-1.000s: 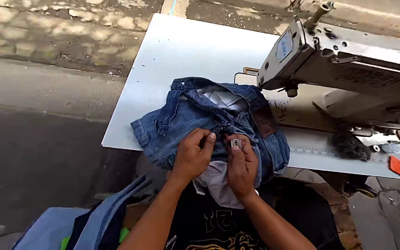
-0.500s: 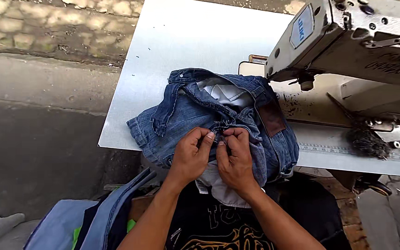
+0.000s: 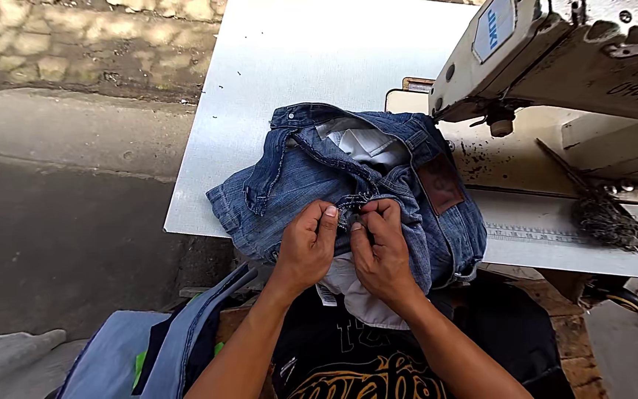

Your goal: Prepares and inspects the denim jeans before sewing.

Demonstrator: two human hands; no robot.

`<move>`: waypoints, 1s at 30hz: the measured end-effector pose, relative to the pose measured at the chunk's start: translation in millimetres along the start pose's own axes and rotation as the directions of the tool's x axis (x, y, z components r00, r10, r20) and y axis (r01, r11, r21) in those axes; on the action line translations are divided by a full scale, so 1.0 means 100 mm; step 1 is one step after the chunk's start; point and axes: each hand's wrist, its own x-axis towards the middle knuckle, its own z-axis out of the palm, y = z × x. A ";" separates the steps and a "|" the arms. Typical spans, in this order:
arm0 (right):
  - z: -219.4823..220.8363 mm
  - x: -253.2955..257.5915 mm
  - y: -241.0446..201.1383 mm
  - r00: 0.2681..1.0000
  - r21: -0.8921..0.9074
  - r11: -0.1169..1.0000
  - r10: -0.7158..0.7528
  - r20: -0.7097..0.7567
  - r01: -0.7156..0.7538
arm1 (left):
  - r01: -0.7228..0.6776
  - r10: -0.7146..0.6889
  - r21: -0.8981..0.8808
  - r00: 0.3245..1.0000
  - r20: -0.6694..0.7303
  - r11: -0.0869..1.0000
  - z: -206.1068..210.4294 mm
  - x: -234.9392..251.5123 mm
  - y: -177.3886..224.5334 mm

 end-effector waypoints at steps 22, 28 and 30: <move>0.00 0.04 -0.04 0.997 -0.015 1.000 -0.002 0.082 0.003 | 0.068 -0.063 -0.063 0.996 0.069 0.996 -0.06 0.09 0.05; -0.07 -0.01 -0.02 0.998 0.188 0.982 0.005 0.070 -0.018 | 0.052 -0.052 -0.018 0.999 0.009 0.998 -0.10 0.02 0.07; -0.10 0.00 -0.04 0.999 0.252 0.968 -0.001 0.035 -0.008 | -0.039 0.041 0.046 0.998 -0.049 0.998 -0.06 0.00 0.10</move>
